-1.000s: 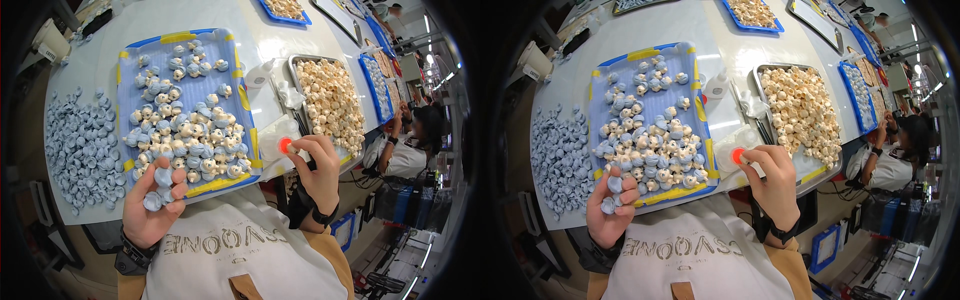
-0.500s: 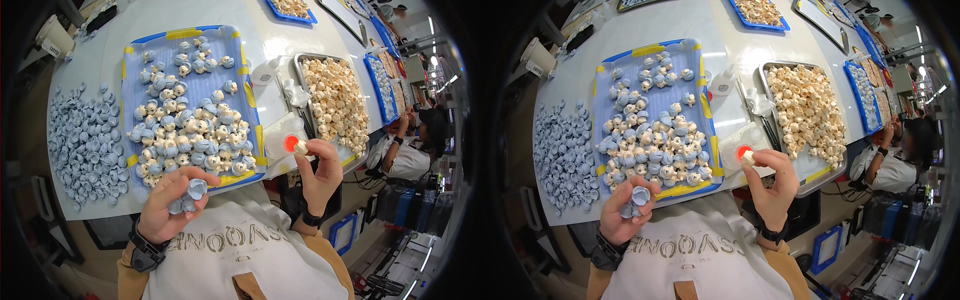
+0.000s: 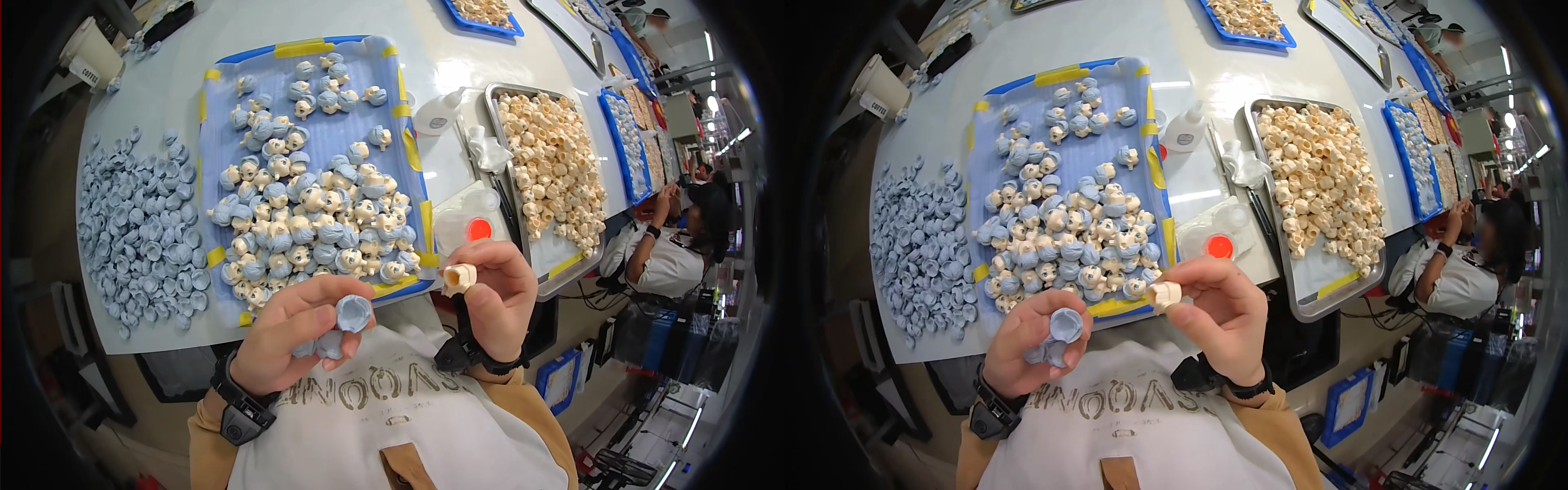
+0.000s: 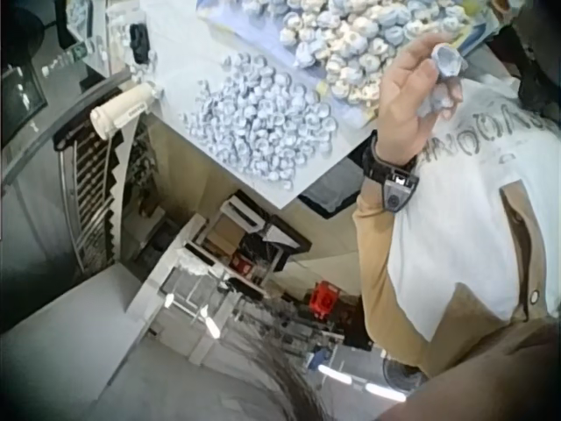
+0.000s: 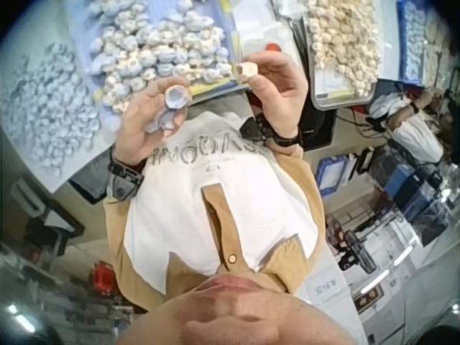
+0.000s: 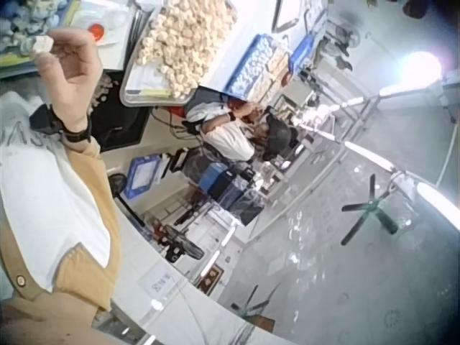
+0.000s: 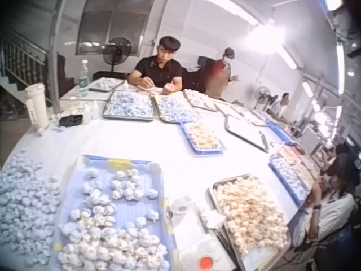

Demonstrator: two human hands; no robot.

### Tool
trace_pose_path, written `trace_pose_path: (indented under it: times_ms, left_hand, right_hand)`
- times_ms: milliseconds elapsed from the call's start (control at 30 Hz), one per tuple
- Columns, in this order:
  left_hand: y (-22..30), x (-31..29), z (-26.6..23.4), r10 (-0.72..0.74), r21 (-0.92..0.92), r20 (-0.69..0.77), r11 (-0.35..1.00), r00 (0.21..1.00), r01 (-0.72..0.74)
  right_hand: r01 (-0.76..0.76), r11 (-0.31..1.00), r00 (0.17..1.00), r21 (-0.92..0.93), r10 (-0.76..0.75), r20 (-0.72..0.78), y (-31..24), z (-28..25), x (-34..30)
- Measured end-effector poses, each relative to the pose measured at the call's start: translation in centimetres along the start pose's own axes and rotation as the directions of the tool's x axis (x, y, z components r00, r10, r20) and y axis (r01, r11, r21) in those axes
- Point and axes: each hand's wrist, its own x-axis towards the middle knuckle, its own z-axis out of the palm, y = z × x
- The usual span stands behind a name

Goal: The person assembles small decorative figures by applying glue to the base of a white component and attaching a light-blue top piece. They place the assembled units onto a blue tray and occasionally rearrange items on the table. The process is repeated continuously throughout the clip.

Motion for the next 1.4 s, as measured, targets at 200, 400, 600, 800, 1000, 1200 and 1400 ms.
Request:
trace_pose_path:
  times_ms: [200, 400, 600, 800, 1000, 1200, 1400]
  left_hand:
    - [-0.2, 0.7, -0.6, -0.074, -0.005, 0.029, 0.997, 0.997, 0.074]
    - [-0.3, 0.4, -0.5, -0.065, 0.056, -0.009, 0.996, 0.998, 0.065]
    - [-0.1, 0.2, 0.4, 0.014, 0.134, -0.087, 0.991, 0.996, -0.002]
    - [-0.2, 0.0, 0.3, 0.105, 0.27, -0.143, 0.961, 0.984, -0.063]
    - [-0.7, 0.4, 0.2, 0.33, 0.481, 0.002, 0.827, 0.944, -0.29]
    - [-0.8, 0.3, -0.4, 0.343, 0.517, 0.029, 0.798, 0.939, -0.308]
    - [-1.0, 0.2, 0.4, 0.099, 0.292, -0.174, 0.955, 0.98, -0.045]
  right_hand:
    - [0.347, 0.859, 0.922, -0.375, -0.24, 0.304, -1.1, 2.5, 0.5]
    - [0.448, 0.695, 0.889, -0.563, -0.284, 0.358, -1.2, 4.0, 0.5]
    - [0.423, 0.722, 0.904, -0.547, -0.294, 0.311, -0.9, 3.9, 0.3]
    - [0.402, 0.692, 0.914, -0.599, -0.274, 0.297, -0.7, 4.3, 0.2]
    - [0.399, 0.705, 0.915, -0.586, -0.265, 0.305, -0.1, 4.1, 0.0]
    - [0.452, 0.635, 0.89, -0.627, -0.278, 0.361, 0.4, 4.2, -0.1]
    - [0.501, 0.457, 0.865, -0.735, -0.297, 0.405, 0.8, 5.0, 0.5]
